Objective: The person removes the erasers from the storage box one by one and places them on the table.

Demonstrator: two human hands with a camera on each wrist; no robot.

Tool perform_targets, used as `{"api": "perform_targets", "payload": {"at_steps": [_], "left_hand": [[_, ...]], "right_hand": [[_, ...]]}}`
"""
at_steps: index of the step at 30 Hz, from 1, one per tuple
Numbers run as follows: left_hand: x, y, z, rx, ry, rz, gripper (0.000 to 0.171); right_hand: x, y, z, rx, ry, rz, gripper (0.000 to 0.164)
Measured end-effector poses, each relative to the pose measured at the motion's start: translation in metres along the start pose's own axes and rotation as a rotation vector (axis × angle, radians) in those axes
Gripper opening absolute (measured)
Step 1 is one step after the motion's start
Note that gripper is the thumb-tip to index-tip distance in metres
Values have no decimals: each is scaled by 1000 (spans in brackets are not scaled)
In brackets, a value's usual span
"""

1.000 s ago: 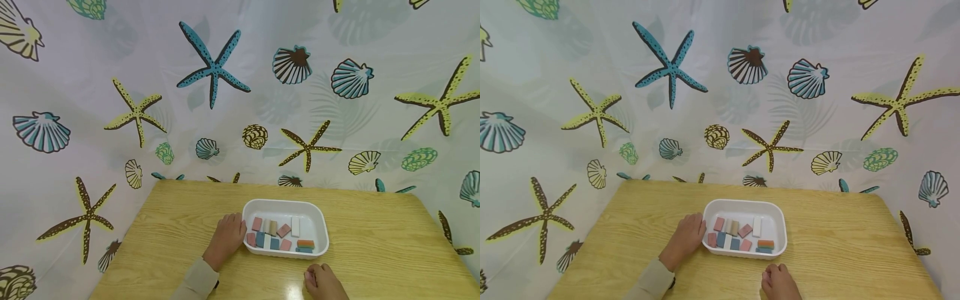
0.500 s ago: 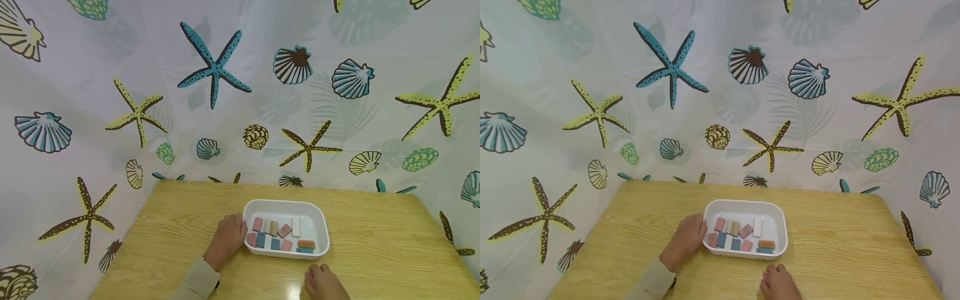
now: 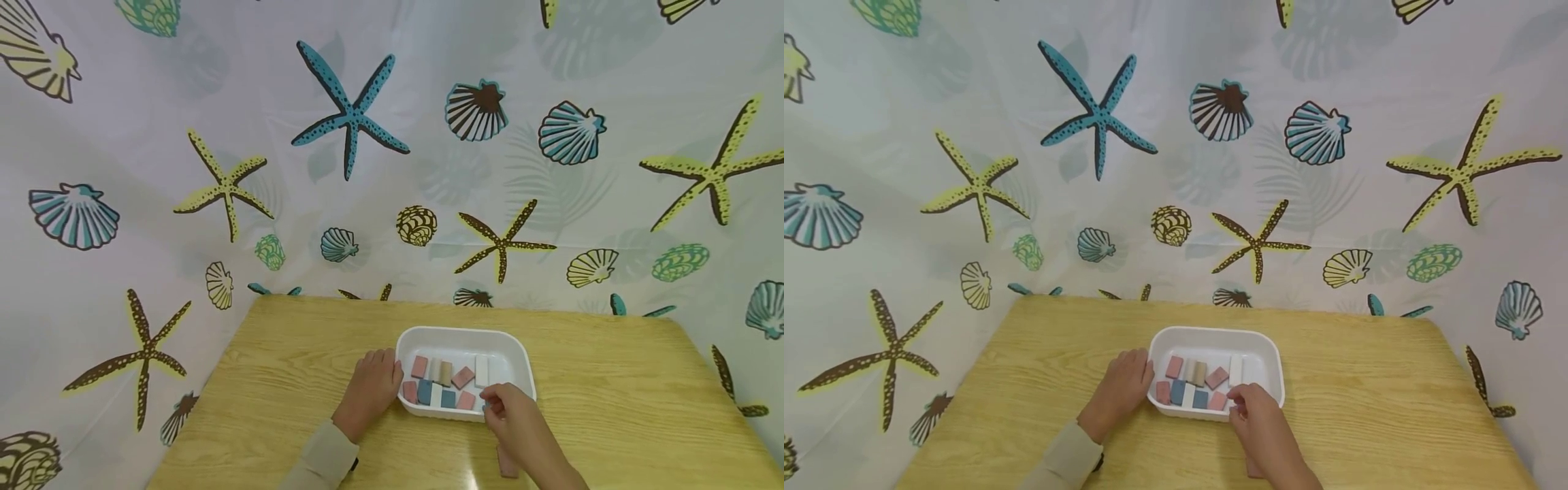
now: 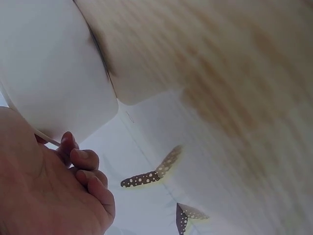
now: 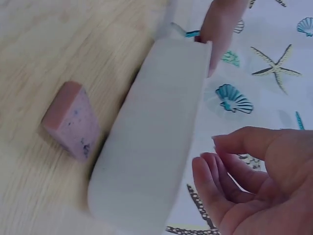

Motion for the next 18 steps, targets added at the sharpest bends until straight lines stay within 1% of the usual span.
{"api": "perform_targets", "payload": {"at_steps": [3, 5, 9, 12, 18], "left_hand": [[0, 0, 0, -5, -4, 3, 24], [0, 1, 1, -10, -8, 5, 25], [0, 2, 1, -17, -7, 2, 24], [0, 2, 1, -16, -6, -2, 23], [2, 0, 0, -21, -18, 15, 24]], "right_hand": [[15, 7, -7, -24, -34, -41, 16], [24, 12, -12, -39, -32, -57, 16], [39, 19, -22, -48, -8, -61, 16], [48, 24, -29, -54, 21, -48, 18], [59, 32, -43, -91, 108, 13, 23]]}}
Point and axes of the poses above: each hand's wrist, its own x-axis towards the middle knuckle, its own y-axis out of the palm, z = x × y, the point moved 2 cm from there along x, towards the middle knuckle, and after that the axes turned 5 degrees about -y, right-handed, at the moved point
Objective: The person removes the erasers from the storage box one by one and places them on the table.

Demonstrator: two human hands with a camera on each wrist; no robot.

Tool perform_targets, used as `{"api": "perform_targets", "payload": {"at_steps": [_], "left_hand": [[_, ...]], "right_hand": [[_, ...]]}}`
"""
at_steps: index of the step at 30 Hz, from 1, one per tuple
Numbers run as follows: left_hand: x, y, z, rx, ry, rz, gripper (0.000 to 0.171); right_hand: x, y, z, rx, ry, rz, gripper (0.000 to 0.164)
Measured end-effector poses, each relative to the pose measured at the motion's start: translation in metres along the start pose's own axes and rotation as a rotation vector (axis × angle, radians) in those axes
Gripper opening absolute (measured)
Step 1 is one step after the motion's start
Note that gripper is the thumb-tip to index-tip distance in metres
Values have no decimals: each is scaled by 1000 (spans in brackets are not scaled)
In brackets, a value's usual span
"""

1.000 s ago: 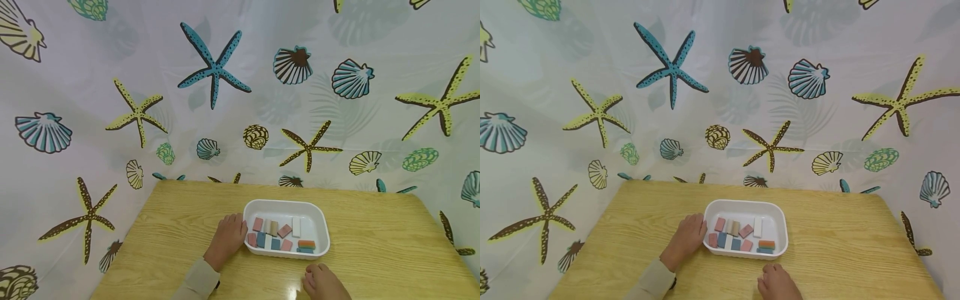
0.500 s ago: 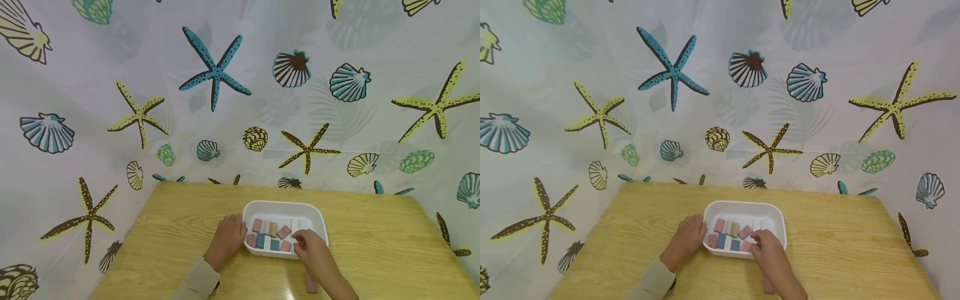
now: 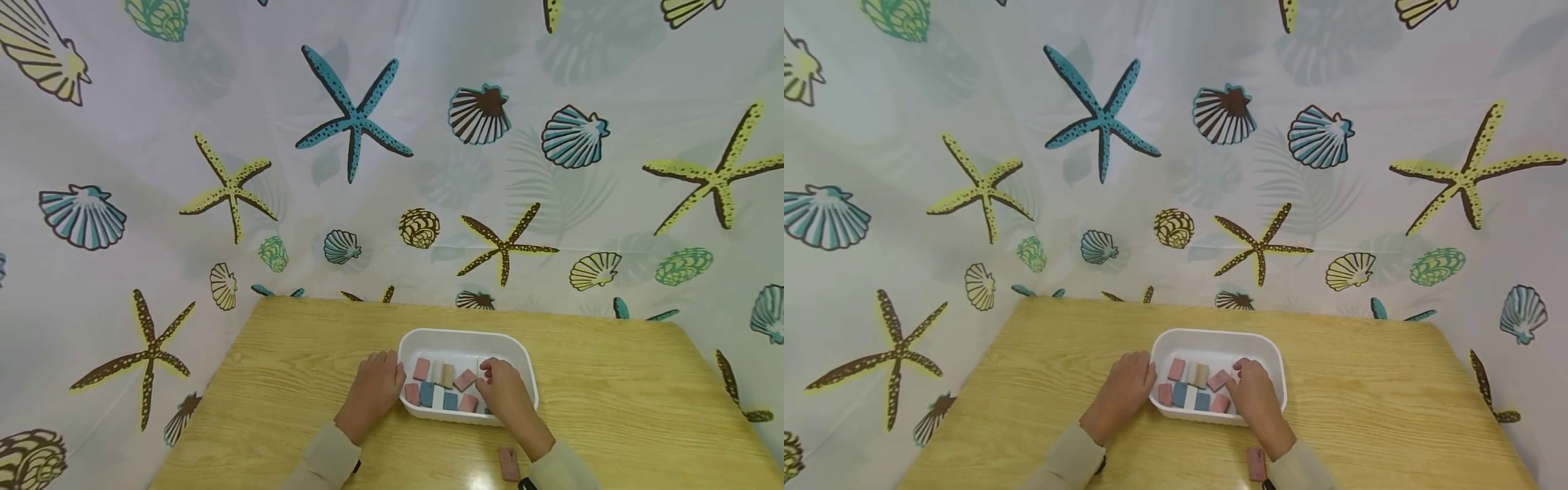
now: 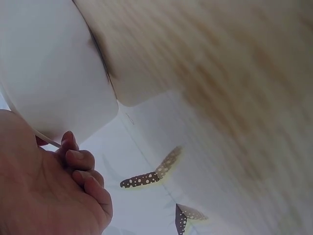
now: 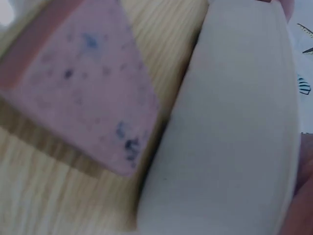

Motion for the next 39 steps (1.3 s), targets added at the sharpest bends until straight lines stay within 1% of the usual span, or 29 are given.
{"api": "perform_targets", "payload": {"at_steps": [3, 6, 11, 13, 18, 23, 26, 29, 32, 39], "left_hand": [[0, -1, -1, -3, 1, -1, 24], [1, -2, -2, 2, -4, -12, 23], [0, -1, -3, 0, -2, -9, 23], [-1, 0, -3, 0, 0, -10, 23], [-2, -1, -1, 5, -2, -20, 24], [-1, 0, -1, 2, -19, 9, 24], [0, 1, -1, 5, -23, 21, 23], [0, 1, -1, 7, -31, 25, 24], [0, 0, -1, 11, -34, 23, 24], [-1, -2, -2, 15, -14, -5, 23]], "right_hand": [[4, 3, -4, -22, 15, 17, 25], [9, 5, -7, -47, 30, 15, 27], [15, 7, -14, -99, 95, 27, 26], [16, 8, -17, -106, 105, 33, 26], [20, 10, -19, -88, 106, 49, 29], [22, 12, -21, -71, 126, 65, 30], [23, 12, -22, -76, 124, 57, 30], [23, 12, -22, -55, 120, 47, 30], [23, 12, -20, -6, 123, 34, 32], [20, 7, -14, 119, 93, -66, 31]]}}
Point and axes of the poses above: each hand's wrist, its own x-axis towards the middle knuckle, its own y-axis out of the palm, z = x × y, the point moved 2 cm from there along x, towards the middle knuckle, and after that the axes turned 5 degrees about -y, right-handed, at the moved point
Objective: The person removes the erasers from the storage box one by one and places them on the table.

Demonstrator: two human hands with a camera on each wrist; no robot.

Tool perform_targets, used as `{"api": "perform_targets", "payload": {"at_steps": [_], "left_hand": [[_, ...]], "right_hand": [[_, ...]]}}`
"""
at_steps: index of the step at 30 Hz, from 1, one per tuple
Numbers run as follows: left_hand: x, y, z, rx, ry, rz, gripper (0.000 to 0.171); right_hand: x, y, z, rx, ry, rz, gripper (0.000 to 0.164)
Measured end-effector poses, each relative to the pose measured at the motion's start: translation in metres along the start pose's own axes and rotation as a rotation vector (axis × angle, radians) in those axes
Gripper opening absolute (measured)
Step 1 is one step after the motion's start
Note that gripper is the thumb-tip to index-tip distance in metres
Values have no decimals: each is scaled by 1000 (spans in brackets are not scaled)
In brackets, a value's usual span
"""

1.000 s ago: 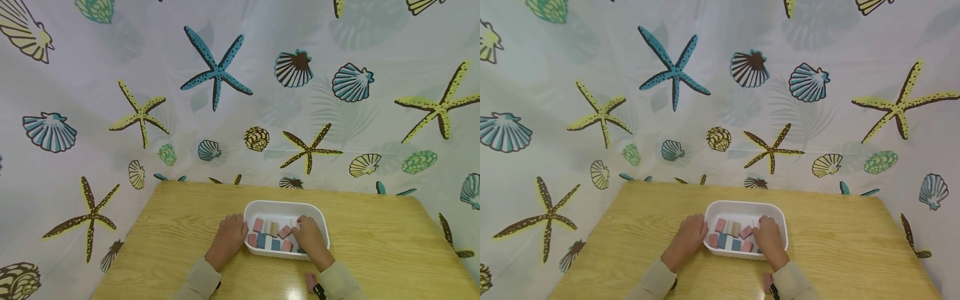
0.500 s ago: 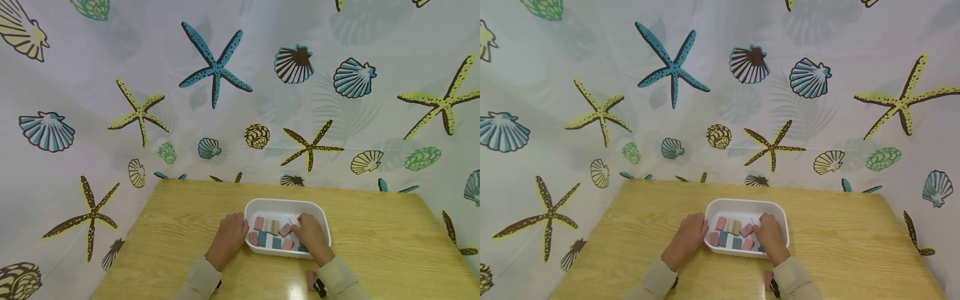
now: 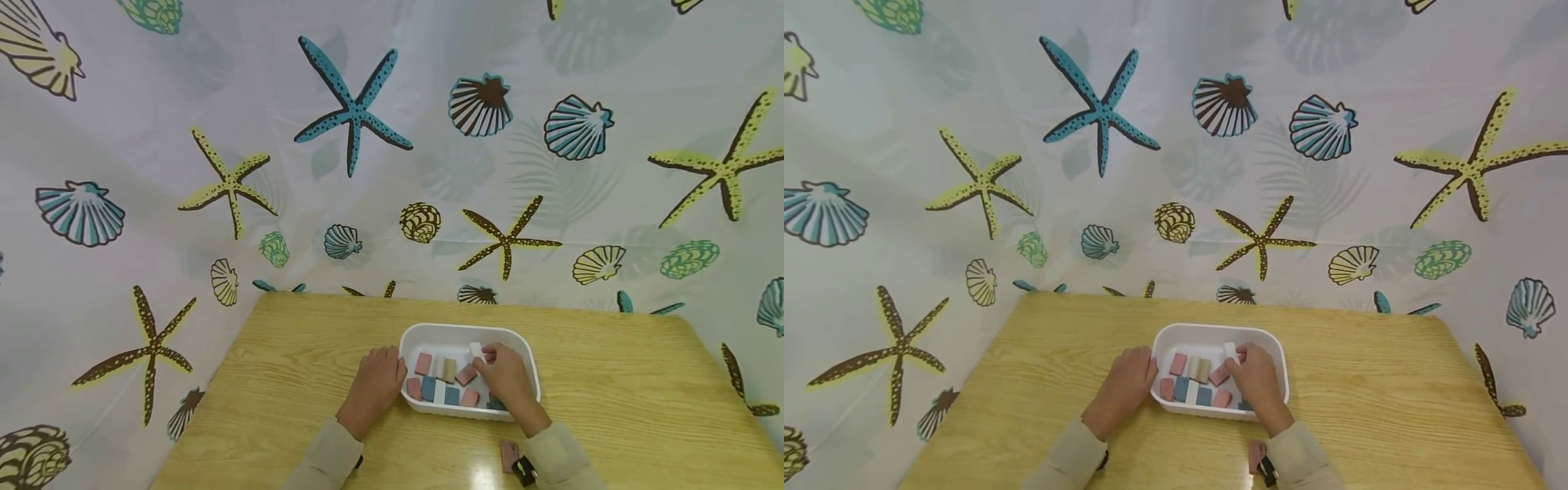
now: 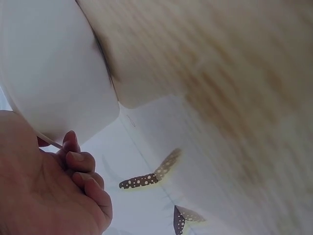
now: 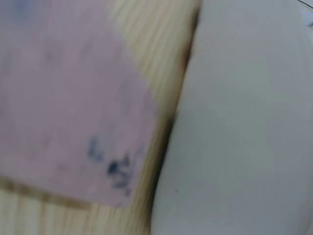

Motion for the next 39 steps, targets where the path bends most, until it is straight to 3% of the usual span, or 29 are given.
{"api": "perform_targets", "payload": {"at_steps": [9, 17, 25, 34, 39], "left_hand": [[2, -2, -2, 8, -2, -18, 23], [1, -4, -2, 11, -3, 0, 24], [-1, 0, -1, 17, -3, -4, 24], [0, -1, -2, 3, -1, -12, 24], [1, 0, -1, 9, 2, -9, 25]], "right_hand": [[-3, -8, 1, 185, 41, 32, 32], [-14, -15, 7, 428, 178, 141, 38], [-34, -24, 19, 638, 202, 237, 39], [-72, -36, 30, 613, 144, 290, 38], [-90, -39, 31, 452, 83, 240, 32]]}}
Point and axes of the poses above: each hand's wrist, its own x-axis towards the middle knuckle, its own y-axis out of the palm, z = x × y, the point moved 2 cm from there along x, towards the middle knuckle, and after that the axes turned 5 degrees about -y, right-handed, at the moved point
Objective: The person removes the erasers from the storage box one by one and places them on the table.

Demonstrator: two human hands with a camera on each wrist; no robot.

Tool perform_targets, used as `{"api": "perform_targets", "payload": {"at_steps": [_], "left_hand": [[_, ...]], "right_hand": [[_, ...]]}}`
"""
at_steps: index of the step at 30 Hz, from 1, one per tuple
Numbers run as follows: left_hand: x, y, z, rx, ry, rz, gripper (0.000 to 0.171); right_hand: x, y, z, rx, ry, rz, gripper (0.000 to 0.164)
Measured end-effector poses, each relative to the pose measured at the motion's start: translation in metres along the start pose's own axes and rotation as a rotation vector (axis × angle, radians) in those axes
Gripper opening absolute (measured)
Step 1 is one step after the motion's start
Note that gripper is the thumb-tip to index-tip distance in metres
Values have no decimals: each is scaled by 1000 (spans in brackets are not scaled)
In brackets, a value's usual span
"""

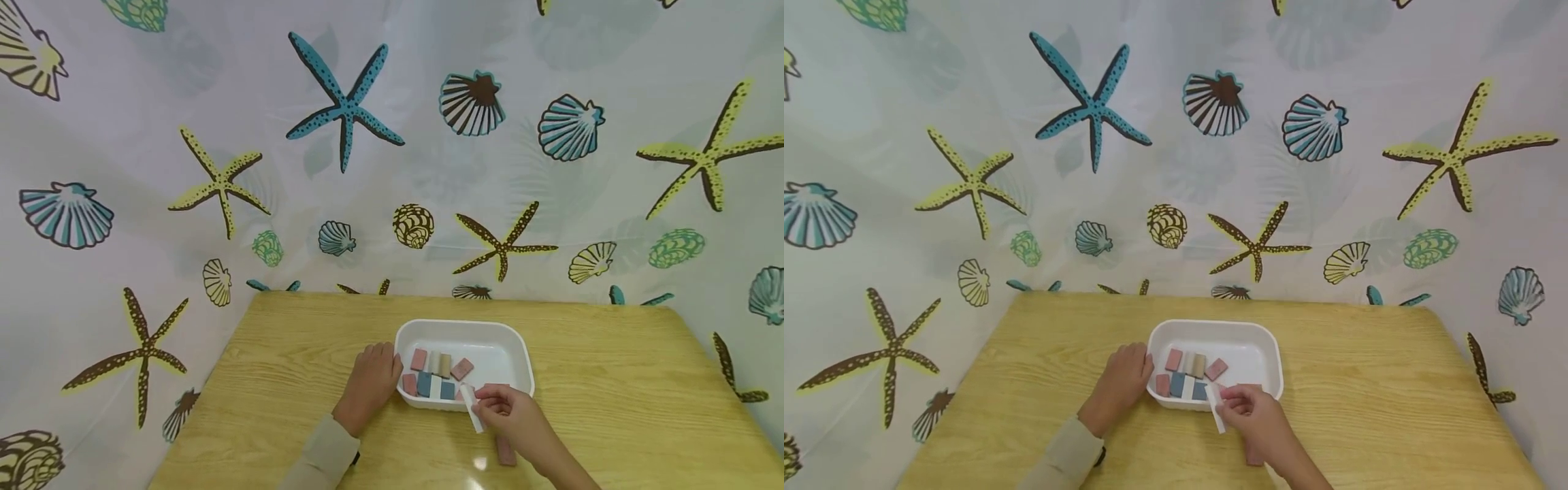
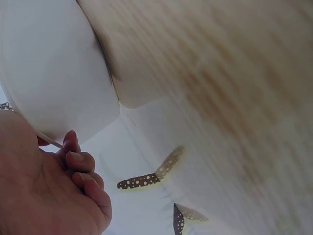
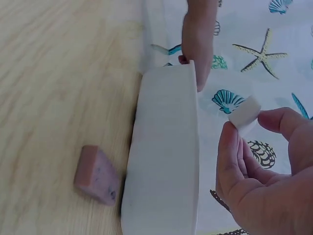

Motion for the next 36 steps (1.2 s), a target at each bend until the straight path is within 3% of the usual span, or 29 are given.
{"api": "perform_targets", "payload": {"at_steps": [4, 14, 21, 25, 36], "left_hand": [[3, 1, 0, 5, -4, 2, 25], [3, 3, 0, -1, -6, -2, 24], [3, -1, -1, -12, -4, -1, 25], [-7, -3, -8, -8, -14, -9, 24], [-33, -3, -24, 5, -78, -6, 26]], "right_hand": [[-7, -2, -3, -117, -25, -20, 32], [-22, 1, -24, -149, -24, 47, 33], [-27, 9, -32, -227, 32, -35, 29], [-33, 9, -36, -276, 39, -50, 26], [-48, 6, -40, -502, -74, 20, 21]]}}
Point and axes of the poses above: each hand's wrist, its own x-axis towards the middle knuckle, its own y-axis out of the palm, z = x × y, the point moved 2 cm from there along x, towards the middle knuckle, and after that the axes turned 5 degrees about -y, right-handed, at the moved point
